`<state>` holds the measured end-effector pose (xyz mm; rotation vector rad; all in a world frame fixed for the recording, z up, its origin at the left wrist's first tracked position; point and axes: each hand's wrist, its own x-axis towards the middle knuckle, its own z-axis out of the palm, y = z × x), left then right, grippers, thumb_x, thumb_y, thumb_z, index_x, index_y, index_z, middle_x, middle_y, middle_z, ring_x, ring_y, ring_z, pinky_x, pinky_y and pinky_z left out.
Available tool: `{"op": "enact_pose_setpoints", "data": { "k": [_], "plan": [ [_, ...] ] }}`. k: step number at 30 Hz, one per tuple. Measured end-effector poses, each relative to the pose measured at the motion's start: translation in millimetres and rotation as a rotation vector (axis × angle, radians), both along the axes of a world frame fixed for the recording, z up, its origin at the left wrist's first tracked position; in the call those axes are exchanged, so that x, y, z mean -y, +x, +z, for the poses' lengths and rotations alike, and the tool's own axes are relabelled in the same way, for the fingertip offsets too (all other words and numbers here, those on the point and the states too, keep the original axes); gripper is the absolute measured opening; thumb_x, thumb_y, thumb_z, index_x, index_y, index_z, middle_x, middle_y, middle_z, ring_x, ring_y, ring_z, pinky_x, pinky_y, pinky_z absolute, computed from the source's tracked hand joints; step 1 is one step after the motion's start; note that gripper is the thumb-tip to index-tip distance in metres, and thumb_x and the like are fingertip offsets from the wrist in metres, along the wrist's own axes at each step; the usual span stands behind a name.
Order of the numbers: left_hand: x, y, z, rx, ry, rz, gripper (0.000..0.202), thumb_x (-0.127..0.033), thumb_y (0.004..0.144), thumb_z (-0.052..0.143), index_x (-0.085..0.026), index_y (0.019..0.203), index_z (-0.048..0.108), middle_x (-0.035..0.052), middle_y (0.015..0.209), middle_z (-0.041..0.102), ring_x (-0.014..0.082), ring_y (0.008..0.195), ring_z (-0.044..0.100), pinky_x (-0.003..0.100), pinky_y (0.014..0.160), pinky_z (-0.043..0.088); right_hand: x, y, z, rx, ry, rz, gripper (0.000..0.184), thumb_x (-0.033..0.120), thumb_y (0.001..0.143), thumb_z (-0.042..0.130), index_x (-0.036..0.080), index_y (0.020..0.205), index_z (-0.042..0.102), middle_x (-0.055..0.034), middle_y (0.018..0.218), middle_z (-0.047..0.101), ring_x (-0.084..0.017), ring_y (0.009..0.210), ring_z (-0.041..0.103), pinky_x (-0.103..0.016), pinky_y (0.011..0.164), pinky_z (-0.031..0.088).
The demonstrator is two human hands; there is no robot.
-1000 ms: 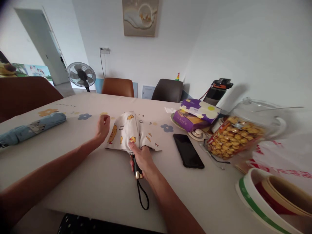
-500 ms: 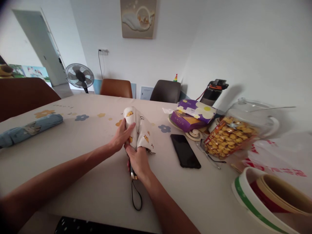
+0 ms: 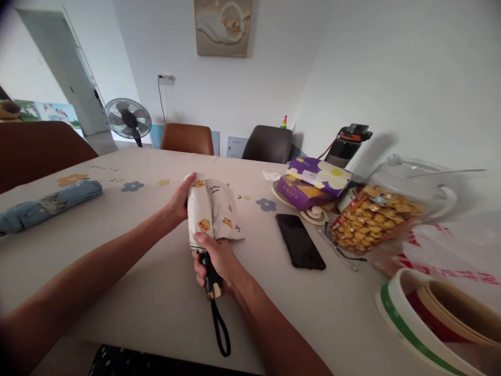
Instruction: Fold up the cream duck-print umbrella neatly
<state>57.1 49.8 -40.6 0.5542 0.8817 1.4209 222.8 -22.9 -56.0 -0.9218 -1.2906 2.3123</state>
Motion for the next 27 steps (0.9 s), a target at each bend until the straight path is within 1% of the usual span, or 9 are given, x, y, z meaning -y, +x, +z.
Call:
{"op": "enact_pose_setpoints", "data": {
  "k": [5, 9, 11, 13, 16, 19, 22, 24, 27],
  "plan": [
    [4.8, 0.4, 7.6, 0.037, 0.079, -0.096, 0.055, -0.064, 0.072, 0.047, -0.015, 0.092, 0.064, 0.0082, 0.081, 0.069, 0.0296, 0.099, 0.061, 0.043, 0.088, 0.048, -1.3, -0.2, 0.4, -0.066, -0.120, 0.150, 0.049, 0.062, 0.082, 0.039, 0.019, 0.058, 0.037, 0.0079, 0.031, 0.033, -0.006, 0.024, 0.027, -0.016, 0.029, 0.028],
    [5.7, 2.4, 14.3, -0.047, 0.131, -0.057, 0.057, -0.063, 0.070, 0.046, -0.015, 0.096, 0.063, 0.0107, 0.082, 0.069, 0.0299, 0.096, 0.061, 0.046, 0.087, 0.048, -1.6, -1.8, -3.6, -0.124, -0.130, 0.186, 0.050, 0.062, 0.084, 0.035, 0.018, 0.061, 0.042, 0.0067, 0.032, 0.035, -0.006, 0.025, 0.028, -0.017, 0.031, 0.030],
    [6.7, 3.2, 17.2, -0.077, 0.150, -0.046, 0.060, -0.064, 0.070, 0.045, -0.015, 0.098, 0.063, 0.0114, 0.083, 0.068, 0.0295, 0.096, 0.061, 0.046, 0.086, 0.048, -1.8, -2.2, -5.1, -0.157, -0.155, 0.217, 0.051, 0.060, 0.085, 0.033, 0.016, 0.070, 0.051, 0.0064, 0.033, 0.037, -0.006, 0.026, 0.029, -0.018, 0.033, 0.032],
    [8.6, 4.0, 20.1, -0.086, 0.164, -0.057, 0.062, -0.065, 0.071, 0.043, -0.015, 0.100, 0.063, 0.0115, 0.084, 0.068, 0.0293, 0.096, 0.061, 0.045, 0.085, 0.048, -2.1, -1.9, -5.8, -0.177, -0.170, 0.262, 0.054, 0.061, 0.086, 0.030, 0.014, 0.088, 0.058, 0.0050, 0.037, 0.043, -0.008, 0.028, 0.035, -0.018, 0.033, 0.033],
    [12.6, 5.2, 25.6, -0.100, 0.179, -0.071, 0.064, -0.067, 0.070, 0.042, -0.016, 0.103, 0.062, 0.0104, 0.086, 0.068, 0.0293, 0.096, 0.060, 0.045, 0.083, 0.049, -2.3, -0.3, -6.6, -0.197, -0.138, 0.290, 0.058, 0.062, 0.084, 0.033, 0.015, 0.111, 0.055, -0.0002, 0.051, 0.057, -0.010, 0.033, 0.046, -0.018, 0.033, 0.032],
    [16.3, 6.3, 31.4, -0.105, 0.194, -0.062, 0.065, -0.069, 0.071, 0.041, -0.018, 0.105, 0.062, 0.0094, 0.087, 0.068, 0.0290, 0.096, 0.061, 0.045, 0.082, 0.049, -1.4, 1.1, -6.9, -0.264, -0.077, 0.253, 0.053, 0.057, 0.082, 0.042, 0.017, 0.116, 0.052, -0.0014, 0.060, 0.061, -0.011, 0.037, 0.050, -0.018, 0.033, 0.033],
    [17.0, 5.5, 32.5, -0.109, 0.210, -0.036, 0.066, -0.069, 0.072, 0.040, -0.017, 0.106, 0.062, 0.0100, 0.086, 0.068, 0.0290, 0.096, 0.061, 0.046, 0.083, 0.048, 1.8, -0.4, -6.4, -0.312, -0.063, 0.195, 0.045, 0.050, 0.079, 0.050, 0.016, 0.109, 0.053, 0.0032, 0.050, 0.053, -0.010, 0.035, 0.046, -0.018, 0.034, 0.034],
    [14.2, 3.4, 27.4, -0.113, 0.213, -0.036, 0.068, -0.070, 0.072, 0.039, -0.015, 0.106, 0.062, 0.0107, 0.087, 0.068, 0.0290, 0.096, 0.061, 0.045, 0.083, 0.048, 5.0, -4.3, -6.7, -0.291, -0.051, 0.119, 0.039, 0.048, 0.078, 0.053, 0.016, 0.099, 0.054, 0.0063, 0.043, 0.046, -0.008, 0.031, 0.041, -0.018, 0.034, 0.034],
    [4.4, -1.5, 9.8, -0.149, 0.193, -0.066, 0.070, -0.071, 0.073, 0.036, -0.014, 0.104, 0.062, 0.0123, 0.090, 0.068, 0.0288, 0.097, 0.060, 0.042, 0.084, 0.049, 8.1, -12.3, -9.6, -0.191, -0.001, -0.061, 0.031, 0.044, 0.074, 0.060, 0.017, 0.085, 0.050, 0.0088, 0.040, 0.040, -0.007, 0.029, 0.035, -0.019, 0.032, 0.036]
  ]
}}
